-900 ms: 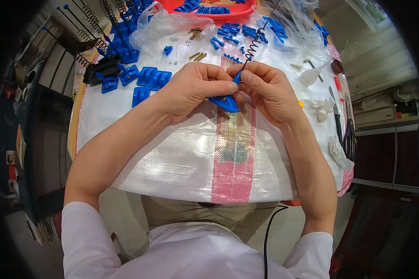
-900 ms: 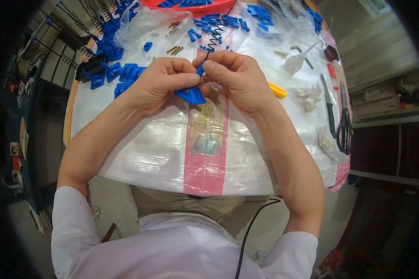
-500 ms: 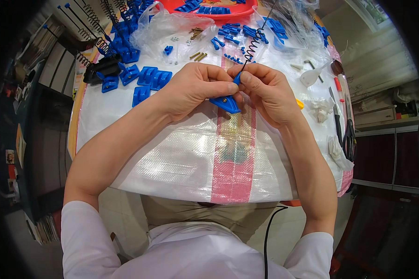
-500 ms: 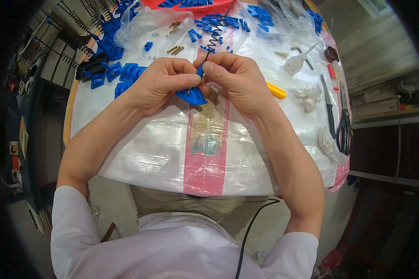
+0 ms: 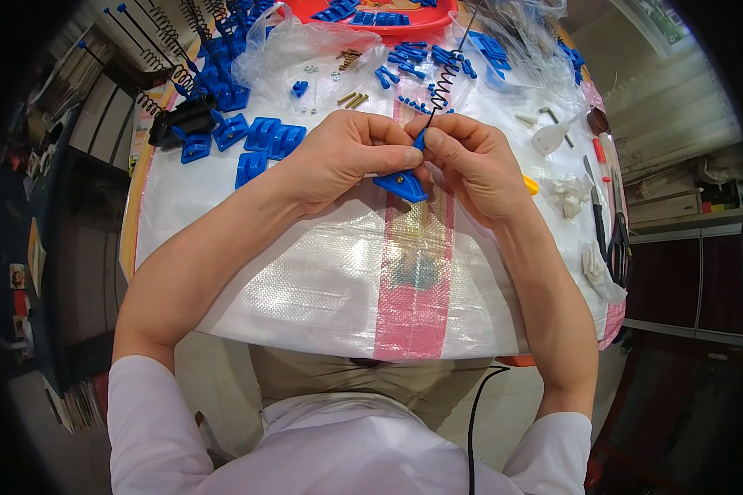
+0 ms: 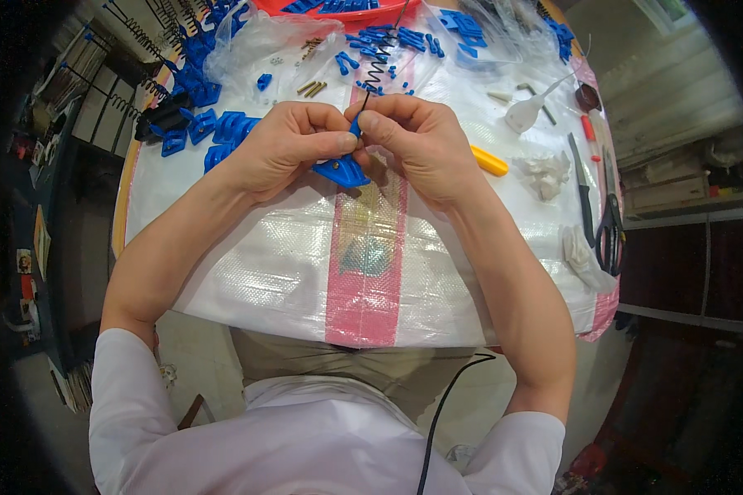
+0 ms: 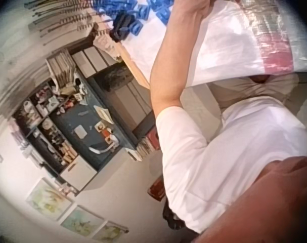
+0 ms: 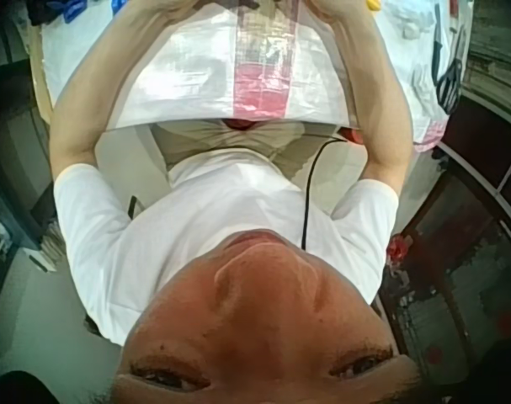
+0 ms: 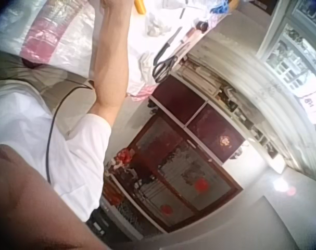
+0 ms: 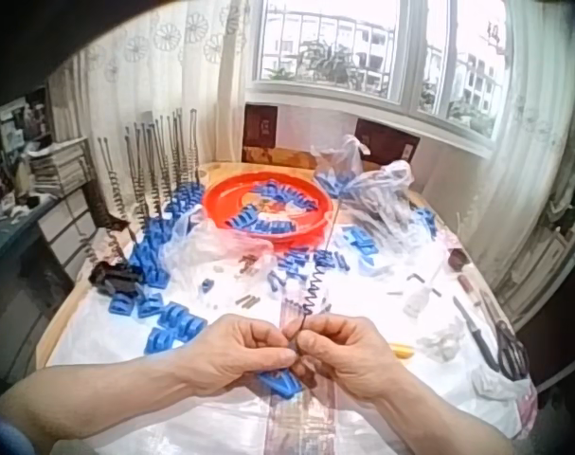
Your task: Assembling small metal springs and pins into blue plastic housings at a workstation.
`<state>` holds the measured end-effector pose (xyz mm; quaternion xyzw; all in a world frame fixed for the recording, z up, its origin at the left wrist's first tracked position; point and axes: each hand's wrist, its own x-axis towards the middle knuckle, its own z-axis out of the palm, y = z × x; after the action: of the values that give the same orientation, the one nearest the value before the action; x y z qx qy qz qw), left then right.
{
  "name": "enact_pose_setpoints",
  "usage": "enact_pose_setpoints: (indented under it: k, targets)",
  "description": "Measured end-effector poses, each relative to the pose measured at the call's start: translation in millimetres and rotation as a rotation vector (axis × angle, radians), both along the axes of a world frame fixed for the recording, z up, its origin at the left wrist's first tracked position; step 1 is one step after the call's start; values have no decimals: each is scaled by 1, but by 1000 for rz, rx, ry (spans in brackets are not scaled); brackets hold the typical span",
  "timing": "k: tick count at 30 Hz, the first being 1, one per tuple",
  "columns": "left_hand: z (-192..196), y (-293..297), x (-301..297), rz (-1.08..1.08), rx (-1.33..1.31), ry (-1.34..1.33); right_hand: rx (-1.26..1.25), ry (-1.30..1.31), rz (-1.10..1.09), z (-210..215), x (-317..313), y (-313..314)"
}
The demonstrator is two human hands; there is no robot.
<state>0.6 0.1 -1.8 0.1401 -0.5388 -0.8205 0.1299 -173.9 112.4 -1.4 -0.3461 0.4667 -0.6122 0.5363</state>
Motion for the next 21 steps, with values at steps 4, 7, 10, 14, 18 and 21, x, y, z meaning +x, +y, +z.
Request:
enact_pose_setpoints:
  k: [4, 7, 10, 14, 18, 21]
  targets:
    - [-2, -3, 1, -18, -12, 10, 2, 11, -8, 1, 1, 0]
    - [-2, -3, 1, -27, -31, 18, -41, 37, 9, -1, -1, 0]
    - [-3, -4, 0, -47, -37, 30, -84, 48, 11, -2, -2, 0]
    - [-6, -5, 1, -71, 2, 33, -114, 61, 8, 0, -3, 0]
    - [-8, -6, 2, -97, -10, 76, -110, 21, 6, -1, -5, 0]
    - [-9, -7, 2, -120, -6, 102, -117, -12, -14, -2, -6, 0]
